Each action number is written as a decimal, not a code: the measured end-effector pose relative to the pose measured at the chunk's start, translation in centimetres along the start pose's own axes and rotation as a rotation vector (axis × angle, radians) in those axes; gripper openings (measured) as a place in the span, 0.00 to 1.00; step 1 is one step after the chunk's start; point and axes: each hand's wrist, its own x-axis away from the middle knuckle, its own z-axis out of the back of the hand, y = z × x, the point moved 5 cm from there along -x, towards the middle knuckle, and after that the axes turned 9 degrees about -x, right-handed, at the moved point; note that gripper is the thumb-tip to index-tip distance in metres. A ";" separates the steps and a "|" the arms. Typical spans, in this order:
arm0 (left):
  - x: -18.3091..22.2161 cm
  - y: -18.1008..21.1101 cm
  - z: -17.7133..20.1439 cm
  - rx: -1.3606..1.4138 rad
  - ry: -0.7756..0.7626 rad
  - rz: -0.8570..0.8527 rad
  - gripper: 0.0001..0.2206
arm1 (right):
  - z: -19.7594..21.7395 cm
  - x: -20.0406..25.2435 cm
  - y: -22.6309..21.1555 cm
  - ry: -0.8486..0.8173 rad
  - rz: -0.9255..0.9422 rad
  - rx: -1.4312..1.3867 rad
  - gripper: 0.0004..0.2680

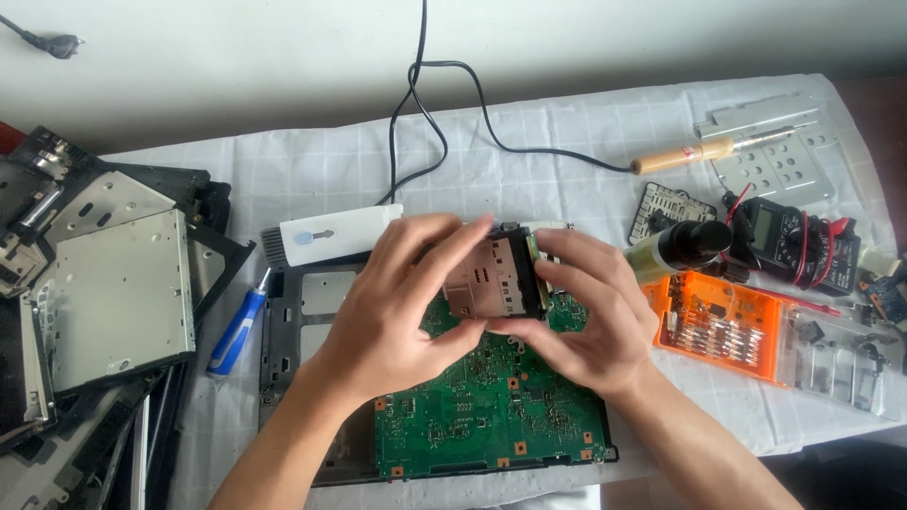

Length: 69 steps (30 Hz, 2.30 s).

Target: Repairing a laptop motherboard by soldering a component and using a screwdriver to secure parts.

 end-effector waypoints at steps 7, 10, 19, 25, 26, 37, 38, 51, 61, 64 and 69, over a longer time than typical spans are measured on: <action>-0.8 0.6 0.6 0.158 -0.067 0.044 0.30 | 0.2 0.3 0.2 0.002 0.075 0.066 0.22; -0.8 0.4 0.5 0.221 -0.084 0.058 0.31 | 0.2 0.2 0.4 -0.003 0.064 0.032 0.22; -1.3 0.0 0.2 0.361 0.008 0.265 0.33 | -2.1 0.7 1.8 -0.148 -0.487 -0.696 0.37; 0.1 0.9 1.9 0.445 -0.143 0.339 0.39 | -3.3 1.5 2.4 -0.087 -0.681 -0.882 0.25; 0.8 0.8 3.0 0.219 -0.108 0.306 0.29 | -3.3 1.1 2.0 -0.088 -0.636 -0.920 0.23; 14.0 -5.5 5.1 -0.506 -0.252 1.175 0.23 | -2.2 0.7 0.9 -0.100 -0.430 -0.918 0.23; 14.1 -5.4 5.1 -0.608 -0.224 1.111 0.21 | -2.0 0.8 0.8 -0.085 -0.425 -0.913 0.24; 13.1 -1.0 5.9 -0.685 -0.427 1.189 0.23 | -1.3 0.2 1.4 -0.109 -0.473 -1.005 0.20; 6.4 2.5 12.0 0.072 0.435 0.947 0.16 | -2.6 0.5 3.0 -0.011 -0.854 -1.583 0.22; 5.9 -1.0 10.3 0.387 0.511 0.886 0.12 | -3.1 1.2 3.5 0.148 -1.023 -1.653 0.21; 0.1 -1.5 6.6 0.788 0.397 0.417 0.15 | -3.2 0.8 3.7 0.195 -1.051 -1.704 0.22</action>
